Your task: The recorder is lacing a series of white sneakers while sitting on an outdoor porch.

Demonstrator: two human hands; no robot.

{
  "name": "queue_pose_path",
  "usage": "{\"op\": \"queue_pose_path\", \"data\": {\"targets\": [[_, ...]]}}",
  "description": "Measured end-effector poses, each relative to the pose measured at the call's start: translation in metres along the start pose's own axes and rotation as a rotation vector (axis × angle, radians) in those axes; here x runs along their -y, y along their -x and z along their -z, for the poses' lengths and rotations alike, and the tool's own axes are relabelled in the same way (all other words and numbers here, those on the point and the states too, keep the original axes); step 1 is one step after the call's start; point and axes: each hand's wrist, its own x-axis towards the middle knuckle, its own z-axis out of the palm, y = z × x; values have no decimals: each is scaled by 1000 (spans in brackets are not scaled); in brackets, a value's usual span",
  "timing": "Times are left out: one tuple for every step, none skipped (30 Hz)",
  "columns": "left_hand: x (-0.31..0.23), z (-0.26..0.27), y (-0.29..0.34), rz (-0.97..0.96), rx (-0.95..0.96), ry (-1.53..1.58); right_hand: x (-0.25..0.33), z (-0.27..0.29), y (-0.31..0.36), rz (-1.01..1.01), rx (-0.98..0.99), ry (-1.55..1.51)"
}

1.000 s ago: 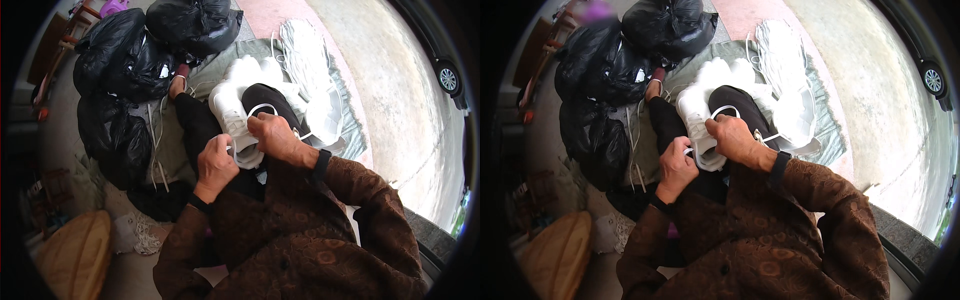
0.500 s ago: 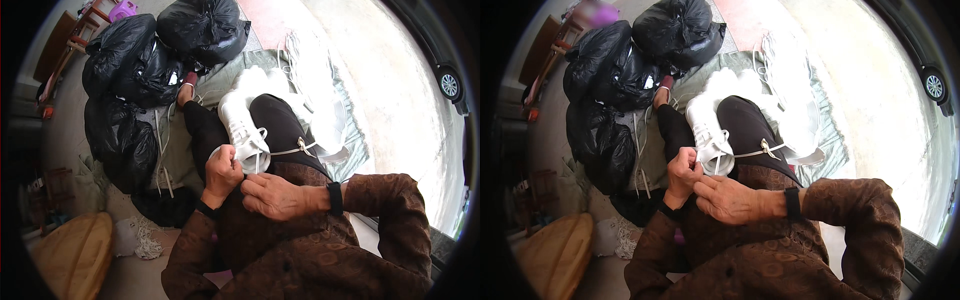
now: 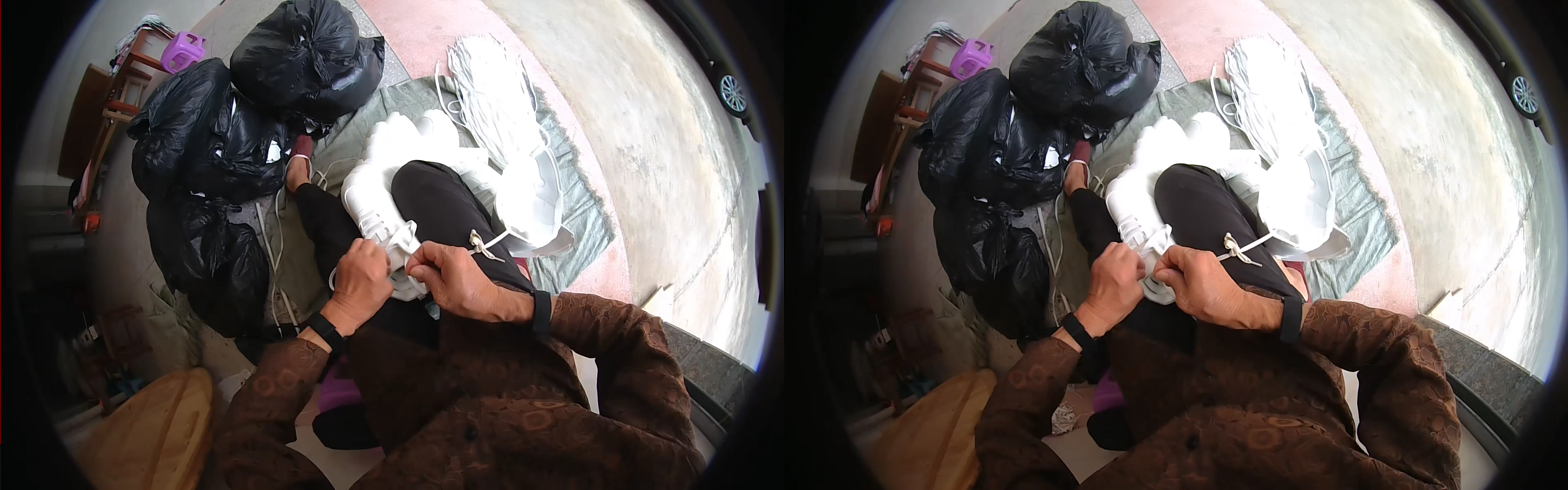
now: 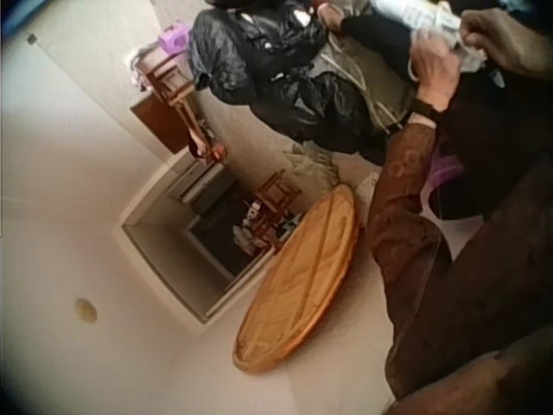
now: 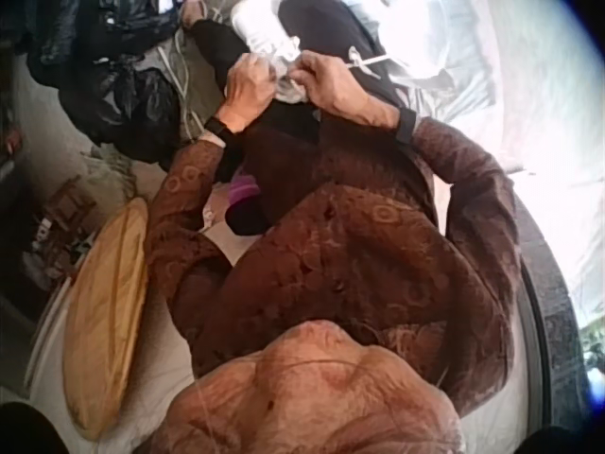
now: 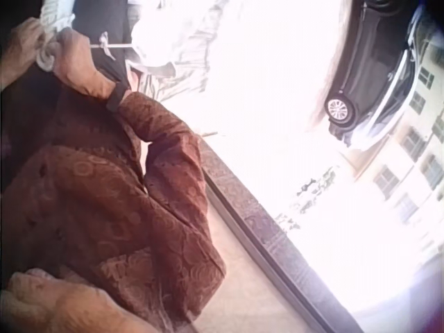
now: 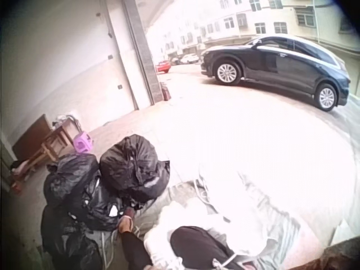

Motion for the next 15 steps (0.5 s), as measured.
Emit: {"op": "queue_pose_path", "data": {"targets": [[-13,4,-1,366,-73,315,7,1,1,-9,-1,-4],[-32,17,-4,585,-48,688,14,4,3,57,-53,0],[-40,22,-4,590,-39,691,20,5,4,125,-100,3],[-44,29,-6,661,-114,867,27,7,-1,166,-79,38],[-45,33,-5,728,-194,1045,25,3,-5,170,-70,38],[-39,27,2,796,-195,1078,20,-4,-10,167,-91,1],[-40,27,5,803,-204,1084,18,-11,-11,156,-109,-34],[-42,25,7,775,-251,1136,17,-15,-15,132,-70,-34],[-44,25,9,745,-296,1189,14,-16,-18,128,-61,-26],[-42,28,10,745,-317,1276,9,-16,-23,299,-90,148],[-46,31,12,747,-323,1285,4,-16,-27,470,-119,323],[-54,37,16,761,-375,1455,1,-14,-30,482,-114,373],[-60,43,19,767,-438,1623,3,-12,-32,487,-102,382],[-61,43,25,759,-412,1727,7,-10,-33,332,-139,272],[-59,42,35,753,-423,1736,12,-7,-35,177,-178,164]]}}
